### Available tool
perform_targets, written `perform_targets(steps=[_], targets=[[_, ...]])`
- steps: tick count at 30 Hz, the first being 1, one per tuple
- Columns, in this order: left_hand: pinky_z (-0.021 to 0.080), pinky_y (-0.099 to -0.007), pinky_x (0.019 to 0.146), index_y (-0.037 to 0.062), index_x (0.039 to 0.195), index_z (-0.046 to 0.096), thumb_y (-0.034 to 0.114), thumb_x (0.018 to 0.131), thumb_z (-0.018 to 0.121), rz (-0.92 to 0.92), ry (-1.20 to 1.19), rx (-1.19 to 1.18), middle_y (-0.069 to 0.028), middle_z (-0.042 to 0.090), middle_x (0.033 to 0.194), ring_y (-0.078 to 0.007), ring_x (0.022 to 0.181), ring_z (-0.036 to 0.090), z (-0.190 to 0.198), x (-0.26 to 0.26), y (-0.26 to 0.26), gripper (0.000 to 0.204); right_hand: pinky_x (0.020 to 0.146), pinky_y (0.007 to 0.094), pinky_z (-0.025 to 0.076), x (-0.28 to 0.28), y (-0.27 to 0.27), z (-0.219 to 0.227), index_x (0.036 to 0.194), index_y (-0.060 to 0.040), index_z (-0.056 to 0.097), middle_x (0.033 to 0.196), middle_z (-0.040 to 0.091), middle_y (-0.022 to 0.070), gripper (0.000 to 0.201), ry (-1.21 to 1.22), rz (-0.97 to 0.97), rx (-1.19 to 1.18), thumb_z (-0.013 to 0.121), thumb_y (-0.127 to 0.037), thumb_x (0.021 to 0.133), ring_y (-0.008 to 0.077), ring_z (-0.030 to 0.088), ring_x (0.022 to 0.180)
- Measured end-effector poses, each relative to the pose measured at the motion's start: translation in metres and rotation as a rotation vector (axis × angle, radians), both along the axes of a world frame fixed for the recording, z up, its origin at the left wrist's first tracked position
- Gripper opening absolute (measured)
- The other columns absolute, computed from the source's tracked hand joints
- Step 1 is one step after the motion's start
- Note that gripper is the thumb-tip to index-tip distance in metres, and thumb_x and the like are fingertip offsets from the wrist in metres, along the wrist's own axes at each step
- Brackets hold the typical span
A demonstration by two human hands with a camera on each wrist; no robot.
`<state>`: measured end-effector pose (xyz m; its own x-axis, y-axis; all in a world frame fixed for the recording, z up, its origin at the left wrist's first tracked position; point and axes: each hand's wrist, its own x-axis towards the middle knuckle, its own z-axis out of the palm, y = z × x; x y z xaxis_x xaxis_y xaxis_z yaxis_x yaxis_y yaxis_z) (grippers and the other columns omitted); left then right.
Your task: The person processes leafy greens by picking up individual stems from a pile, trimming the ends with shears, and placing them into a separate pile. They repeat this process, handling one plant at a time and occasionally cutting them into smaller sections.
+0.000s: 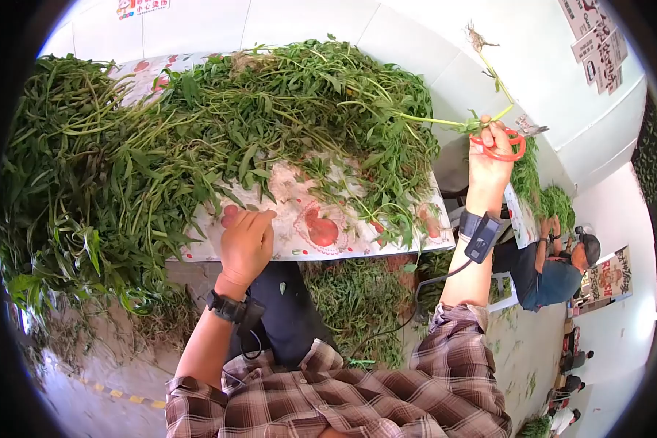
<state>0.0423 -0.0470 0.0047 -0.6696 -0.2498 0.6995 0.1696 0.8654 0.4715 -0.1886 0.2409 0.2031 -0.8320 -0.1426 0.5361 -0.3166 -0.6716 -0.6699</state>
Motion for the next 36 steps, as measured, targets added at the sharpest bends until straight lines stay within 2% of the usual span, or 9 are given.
perform_targets(steps=[4,6,9,20,23,26,30,31,36], targets=[[0.046,-0.0352,0.064,0.0082,0.089,0.063,-0.001,0.073,0.059,0.000,-0.003,-0.011,-0.0057,0.058,0.076,-0.0247,0.075,0.056,0.000,0.000,0.000,0.019,0.068,0.0219,0.043,0.014,0.022,-0.001,0.087,-0.0029,0.056,0.093,0.060,0.0134,0.006,0.028,-0.016,-0.049,0.054,0.002,0.084,0.0073,0.048,0.060],[0.046,-0.0355,0.063,0.0083,0.089,0.063,-0.001,0.073,0.059,-0.004,-0.003,-0.003,-0.0056,0.059,0.076,-0.0247,0.076,0.056,0.000,0.000,0.000,0.019,0.058,0.0207,0.045,0.022,0.037,0.002,0.089,-0.0007,0.055,0.095,0.060,0.0138,0.004,0.072,0.021,-0.029,0.053,0.000,0.086,0.0075,0.051,0.061],[0.044,-0.0354,0.061,0.0072,0.089,0.063,-0.001,0.075,0.059,-0.011,0.019,0.010,-0.0084,0.055,0.072,-0.0277,0.071,0.054,0.001,-0.001,0.001,0.016,0.054,0.0194,0.044,0.031,0.053,0.005,0.090,0.0006,0.055,0.096,0.059,0.0145,0.004,0.084,-0.023,-0.049,0.053,0.000,0.087,0.0073,0.052,0.061],[0.046,-0.0357,0.062,0.0095,0.089,0.063,0.000,0.074,0.059,0.013,-0.030,-0.015,-0.0056,0.059,0.076,-0.0251,0.075,0.056,-0.001,-0.001,0.001,0.018,0.059,0.0170,0.041,0.074,0.110,0.024,0.088,0.0007,0.051,0.095,0.057,0.0151,0.004,0.104,-0.202,-0.093,0.052,0.004,0.086,0.0058,0.044,0.054],[0.046,-0.0356,0.063,0.0097,0.089,0.063,0.000,0.074,0.059,0.011,-0.029,-0.021,-0.0058,0.059,0.076,-0.0252,0.075,0.056,0.000,0.000,0.000,0.018,0.073,0.0240,0.044,0.086,0.126,0.032,0.087,0.0001,0.049,0.089,0.055,0.0121,0.003,0.102,-0.205,-0.200,0.051,0.003,0.087,0.0056,0.042,0.053],[0.046,-0.0358,0.064,0.0097,0.089,0.063,0.000,0.075,0.058,0.014,-0.030,-0.031,-0.0060,0.059,0.075,-0.0254,0.076,0.056,0.001,0.001,0.000,0.018,0.078,0.0268,0.043,0.094,0.145,0.035,0.087,0.0007,0.049,0.087,0.055,0.0120,0.003,0.134,-0.231,-0.144,0.051,0.003,0.087,0.0055,0.041,0.052],[0.046,-0.0361,0.064,0.0096,0.089,0.063,0.001,0.075,0.058,0.018,-0.029,-0.031,-0.0064,0.058,0.075,-0.0258,0.076,0.056,-0.002,-0.001,0.001,0.017,0.071,0.0224,0.042,0.101,0.129,0.022,0.092,0.0007,0.052,0.087,0.058,0.0105,0.005,0.053,-0.221,-0.064,0.053,-0.001,0.087,0.0045,0.041,0.054],[0.046,-0.0361,0.064,0.0096,0.089,0.063,0.001,0.075,0.058,0.015,-0.027,-0.032,-0.0064,0.058,0.075,-0.0258,0.076,0.056,-0.003,-0.002,0.001,0.017,0.067,0.0199,0.040,0.098,0.119,0.017,0.094,-0.0001,0.053,0.090,0.060,0.0111,0.008,0.109,-0.130,-0.030,0.054,-0.001,0.086,0.0041,0.042,0.055],[0.046,-0.0357,0.064,0.0095,0.089,0.063,0.001,0.076,0.058,-0.002,-0.019,-0.015,-0.0065,0.059,0.076,-0.0261,0.077,0.056,0.001,0.000,0.001,0.016,0.062,0.0167,0.038,0.106,0.065,-0.017,0.091,-0.0022,0.057,0.094,0.062,0.0143,0.008,-0.012,-0.167,0.009,0.057,-0.001,0.083,0.0047,0.041,0.054]])
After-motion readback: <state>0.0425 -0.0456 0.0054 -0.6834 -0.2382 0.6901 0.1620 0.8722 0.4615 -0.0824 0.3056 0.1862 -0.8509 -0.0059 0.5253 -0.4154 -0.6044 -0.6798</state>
